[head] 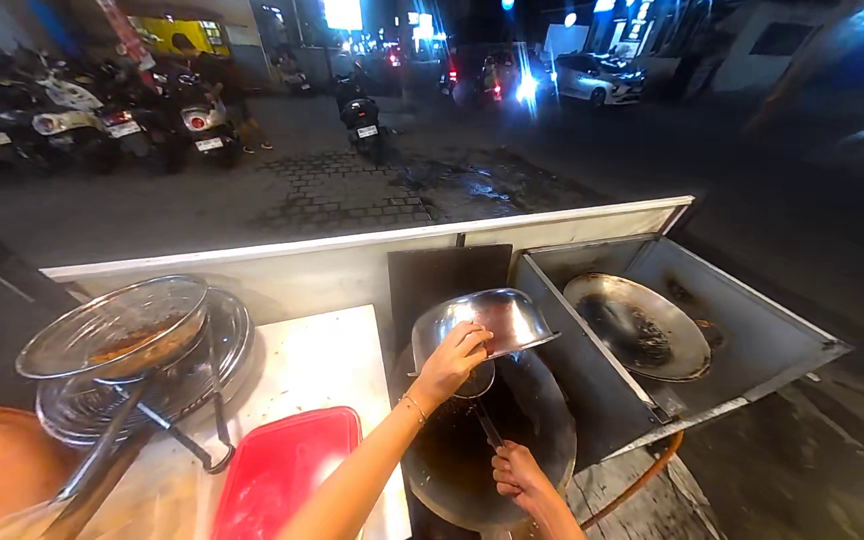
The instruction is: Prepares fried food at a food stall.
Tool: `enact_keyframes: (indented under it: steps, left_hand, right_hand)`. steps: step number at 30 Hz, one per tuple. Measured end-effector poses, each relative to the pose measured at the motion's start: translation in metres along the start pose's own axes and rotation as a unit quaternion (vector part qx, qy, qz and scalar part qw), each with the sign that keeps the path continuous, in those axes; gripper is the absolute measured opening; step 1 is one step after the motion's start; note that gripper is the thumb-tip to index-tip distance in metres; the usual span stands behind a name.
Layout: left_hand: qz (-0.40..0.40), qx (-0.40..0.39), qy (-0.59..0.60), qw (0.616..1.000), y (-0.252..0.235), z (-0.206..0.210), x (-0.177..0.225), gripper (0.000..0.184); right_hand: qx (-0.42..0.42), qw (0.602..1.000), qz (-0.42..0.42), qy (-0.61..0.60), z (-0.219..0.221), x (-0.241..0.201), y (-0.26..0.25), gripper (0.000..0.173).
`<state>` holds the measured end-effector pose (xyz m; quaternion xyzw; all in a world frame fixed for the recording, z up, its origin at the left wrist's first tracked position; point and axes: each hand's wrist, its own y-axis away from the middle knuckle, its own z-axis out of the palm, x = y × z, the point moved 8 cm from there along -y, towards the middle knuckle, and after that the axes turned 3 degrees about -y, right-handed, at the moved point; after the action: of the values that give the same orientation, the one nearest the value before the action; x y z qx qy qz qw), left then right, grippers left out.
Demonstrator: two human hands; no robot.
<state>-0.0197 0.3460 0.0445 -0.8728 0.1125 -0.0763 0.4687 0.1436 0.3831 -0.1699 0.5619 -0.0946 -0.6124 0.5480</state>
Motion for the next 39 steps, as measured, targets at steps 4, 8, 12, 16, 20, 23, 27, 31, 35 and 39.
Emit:
enact_keyframes:
  steps: [4, 8, 12, 16, 20, 23, 27, 31, 35, 39]
  left_hand:
    - [0.005, -0.003, -0.001, 1.0, -0.003, -0.004, 0.003, 0.018]
    - [0.009, -0.006, 0.004, 1.0, -0.004, -0.006, 0.003, 0.018]
    - [0.013, -0.01, -0.001, 1.0, -0.004, -0.007, 0.003, 0.017]
    - [0.015, -0.01, -0.001, 1.0, -0.003, -0.008, 0.003, 0.017]
    - [0.017, -0.007, -0.006, 1.0, -0.005, -0.009, 0.004, 0.018]
    - [0.018, -0.011, -0.003, 1.0, -0.005, -0.009, 0.003, 0.018]
    - [0.02, -0.015, -0.007, 1.0, -0.005, -0.009, 0.003, 0.017]
    - [0.028, -0.014, -0.012, 0.999, -0.005, -0.009, 0.004, 0.017]
    - [0.03, -0.019, -0.012, 0.999, -0.005, -0.008, 0.005, 0.017]
    - [0.028, -0.021, -0.003, 0.999, -0.004, -0.008, 0.005, 0.017]
  right_hand:
    - [0.002, 1.0, 0.011, 0.003, -0.003, 0.006, -0.004, 0.017]
    - [0.001, 1.0, 0.02, 0.002, -0.002, 0.011, -0.005, 0.017]
    - [-0.001, 1.0, 0.025, 0.006, 0.0, 0.012, -0.006, 0.016]
    - [-0.003, 1.0, 0.027, 0.006, 0.001, 0.013, -0.007, 0.017]
    - [-0.005, 1.0, 0.026, 0.007, 0.002, 0.012, -0.007, 0.016]
    - [-0.005, 1.0, 0.027, 0.008, 0.002, 0.012, -0.007, 0.017]
    - [-0.004, 1.0, 0.026, 0.004, 0.002, 0.012, -0.005, 0.017]
    - [-0.008, 1.0, 0.026, 0.006, 0.002, 0.011, -0.005, 0.017]
    - [-0.005, 1.0, 0.028, 0.005, 0.002, 0.011, -0.004, 0.017]
    - [-0.008, 1.0, 0.023, 0.01, 0.003, 0.012, -0.004, 0.017]
